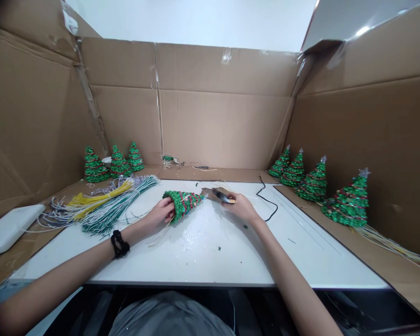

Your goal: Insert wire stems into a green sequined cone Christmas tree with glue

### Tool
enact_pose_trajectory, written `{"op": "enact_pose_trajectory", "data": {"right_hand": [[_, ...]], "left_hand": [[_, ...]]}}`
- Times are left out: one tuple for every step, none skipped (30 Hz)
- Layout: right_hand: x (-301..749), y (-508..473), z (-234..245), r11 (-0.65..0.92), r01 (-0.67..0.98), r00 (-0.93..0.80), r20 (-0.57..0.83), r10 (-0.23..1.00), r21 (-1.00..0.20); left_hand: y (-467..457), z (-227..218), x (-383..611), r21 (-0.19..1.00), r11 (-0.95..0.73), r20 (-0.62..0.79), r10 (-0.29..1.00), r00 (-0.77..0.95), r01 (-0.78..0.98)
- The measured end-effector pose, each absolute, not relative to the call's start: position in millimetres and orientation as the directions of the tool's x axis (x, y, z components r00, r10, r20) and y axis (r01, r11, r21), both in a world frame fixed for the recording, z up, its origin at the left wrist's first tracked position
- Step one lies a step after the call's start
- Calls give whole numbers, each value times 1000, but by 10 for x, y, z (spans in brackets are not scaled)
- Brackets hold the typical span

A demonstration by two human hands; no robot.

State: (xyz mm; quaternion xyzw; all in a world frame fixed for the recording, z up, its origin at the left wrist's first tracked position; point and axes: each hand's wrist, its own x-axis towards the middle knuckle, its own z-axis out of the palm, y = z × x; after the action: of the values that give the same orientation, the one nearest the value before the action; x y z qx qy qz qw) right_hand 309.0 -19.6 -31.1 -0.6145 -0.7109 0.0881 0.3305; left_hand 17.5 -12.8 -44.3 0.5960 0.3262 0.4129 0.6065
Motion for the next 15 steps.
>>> {"op": "enact_pose_trajectory", "data": {"right_hand": [[3084,-200,-298,201,788,19,349,937,-582],[3078,-209,-282,172,759,60,331,942,-628],[3071,-221,-263,149,722,96,311,946,-676],[3063,-237,-240,137,675,126,295,947,-725],[3052,-257,-215,136,621,137,278,951,-772],[3039,-280,-189,151,563,132,268,954,-813],[3023,-305,-162,181,507,112,273,956,-842],[3003,-333,-137,217,462,85,286,954,-860],[2979,-362,-114,249,431,64,304,950,-867],[2951,-391,-95,268,417,58,320,946,-868],[2921,-420,-82,275,414,62,329,942,-868],[2888,-448,-74,275,419,71,334,940,-865],[2854,-474,-71,277,428,76,340,938,-860],[2819,-497,-73,287,437,68,349,935,-852],[2786,-517,-80,307,445,47,364,930,-842]], "left_hand": [[-127,-446,176,992,-52,97,890,446,-113],[-125,-450,178,992,-50,97,890,446,-115],[-123,-455,180,992,-47,95,889,447,-118],[-120,-459,182,991,-44,95,889,447,-123],[-118,-463,184,991,-42,95,889,447,-128],[-117,-464,185,990,-41,97,889,447,-134],[-117,-464,186,990,-41,99,889,446,-138],[-117,-462,185,989,-41,100,889,446,-139],[-118,-459,184,989,-41,99,890,445,-139],[-119,-456,182,990,-41,98,890,445,-136],[-121,-454,180,990,-41,96,890,446,-132],[-121,-452,178,991,-42,96,890,445,-130],[-122,-451,177,991,-45,98,890,445,-129],[-123,-452,175,990,-47,101,889,446,-130],[-123,-453,174,990,-47,103,889,447,-134]]}}
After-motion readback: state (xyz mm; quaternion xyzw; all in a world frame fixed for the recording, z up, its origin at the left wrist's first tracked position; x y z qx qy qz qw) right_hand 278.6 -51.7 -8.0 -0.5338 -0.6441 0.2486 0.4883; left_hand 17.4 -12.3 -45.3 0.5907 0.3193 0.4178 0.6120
